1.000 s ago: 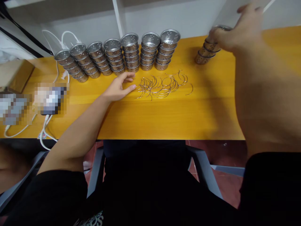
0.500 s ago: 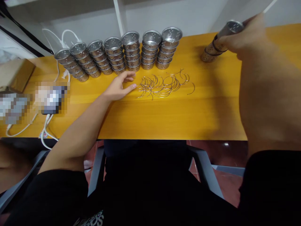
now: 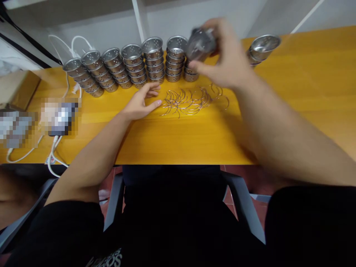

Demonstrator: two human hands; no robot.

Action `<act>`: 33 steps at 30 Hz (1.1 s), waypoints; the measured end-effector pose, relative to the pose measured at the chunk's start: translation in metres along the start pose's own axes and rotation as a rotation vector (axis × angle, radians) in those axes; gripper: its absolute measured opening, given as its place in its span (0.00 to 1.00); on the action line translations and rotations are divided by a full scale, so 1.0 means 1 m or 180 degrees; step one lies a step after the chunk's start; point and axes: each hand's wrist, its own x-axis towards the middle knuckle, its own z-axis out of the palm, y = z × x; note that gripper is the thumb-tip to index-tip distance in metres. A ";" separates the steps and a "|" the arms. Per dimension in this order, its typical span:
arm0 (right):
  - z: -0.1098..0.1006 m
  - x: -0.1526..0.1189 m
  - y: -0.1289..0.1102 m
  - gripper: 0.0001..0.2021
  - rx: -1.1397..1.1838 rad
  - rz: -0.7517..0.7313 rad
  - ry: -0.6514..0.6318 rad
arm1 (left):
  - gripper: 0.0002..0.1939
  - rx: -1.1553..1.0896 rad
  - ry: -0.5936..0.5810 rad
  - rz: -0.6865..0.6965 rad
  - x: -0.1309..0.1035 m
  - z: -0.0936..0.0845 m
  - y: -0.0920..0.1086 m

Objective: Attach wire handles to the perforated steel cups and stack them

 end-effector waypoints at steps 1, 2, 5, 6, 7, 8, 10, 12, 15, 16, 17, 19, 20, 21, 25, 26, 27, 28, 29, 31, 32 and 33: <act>0.011 -0.010 -0.011 0.44 0.0095 -0.0401 -0.0290 | 0.51 -0.0041 0.0011 -0.0001 0.000 0.000 0.002; 0.022 -0.020 -0.020 0.36 0.0133 -0.0722 -0.0541 | 0.55 -0.0078 0.0026 0.0000 0.000 0.000 0.005; 0.053 -0.043 -0.041 0.27 0.0465 -0.0913 -0.1015 | 0.62 -0.0070 0.0157 0.0018 0.002 -0.001 0.016; 0.062 -0.049 -0.046 0.26 0.0488 -0.0841 -0.1118 | 0.61 -0.0018 0.0198 0.0030 0.002 -0.002 0.020; 0.071 -0.054 -0.049 0.26 0.0484 -0.0807 -0.1182 | 0.59 0.0038 0.0226 0.0043 0.002 -0.004 0.023; 0.078 -0.059 -0.051 0.25 0.0477 -0.0787 -0.1210 | 0.57 0.0085 0.0235 0.0057 0.002 -0.005 0.026; 0.089 -0.065 -0.050 0.23 0.0468 -0.0794 -0.1204 | 0.55 0.0132 0.0187 0.0073 0.003 -0.007 0.029; 0.095 -0.070 -0.046 0.21 0.0465 -0.0812 -0.1163 | 0.54 0.0164 0.0150 0.0071 0.003 -0.009 0.032; 0.098 -0.074 -0.039 0.17 0.0440 -0.0811 -0.1064 | 0.51 0.0290 0.0200 0.0117 0.003 -0.012 0.033; 0.098 -0.075 -0.038 0.17 0.0445 -0.0822 -0.1032 | 0.49 0.0331 0.0229 0.0155 0.004 -0.012 0.033; 0.098 -0.076 -0.036 0.17 0.0469 -0.0847 -0.1005 | 0.48 0.0361 0.0256 0.0205 0.004 -0.013 0.032; 0.098 -0.077 -0.035 0.19 0.0554 -0.0902 -0.0953 | 0.47 0.0397 0.0291 0.0301 0.005 -0.014 0.030; 0.098 -0.076 -0.034 0.20 0.0588 -0.0898 -0.0918 | 0.47 0.0412 0.0289 0.0324 0.006 -0.015 0.029; 0.097 -0.076 -0.034 0.21 0.0606 -0.0857 -0.0871 | 0.46 0.0428 0.0277 0.0325 0.007 -0.015 0.027; 0.097 -0.073 -0.030 0.31 0.0643 -0.0447 -0.0731 | 0.45 0.0549 0.0201 0.0258 0.009 -0.014 0.026; 0.098 -0.072 -0.028 0.34 0.0698 -0.0360 -0.0769 | 0.45 0.0575 0.0197 0.0265 0.009 -0.013 0.027; 0.098 -0.072 -0.027 0.38 0.0767 -0.0296 -0.0826 | 0.45 0.0590 0.0192 0.0273 0.009 -0.012 0.027; 0.099 -0.071 -0.026 0.40 0.0833 -0.0257 -0.0882 | 0.44 0.0590 0.0184 0.0268 0.009 -0.012 0.028; 0.099 -0.071 -0.025 0.43 0.0886 -0.0237 -0.0919 | 0.43 0.0573 0.0172 0.0249 0.009 -0.011 0.030; 0.100 -0.071 -0.025 0.46 0.0950 -0.0226 -0.0908 | 0.41 0.0509 0.0147 0.0177 0.009 -0.011 0.032; 0.099 -0.070 -0.026 0.46 0.0964 -0.0221 -0.0885 | 0.40 0.0474 0.0135 0.0139 0.009 -0.012 0.034; 0.099 -0.070 -0.026 0.47 0.0978 -0.0206 -0.0876 | 0.40 0.0442 0.0126 0.0114 0.009 -0.013 0.036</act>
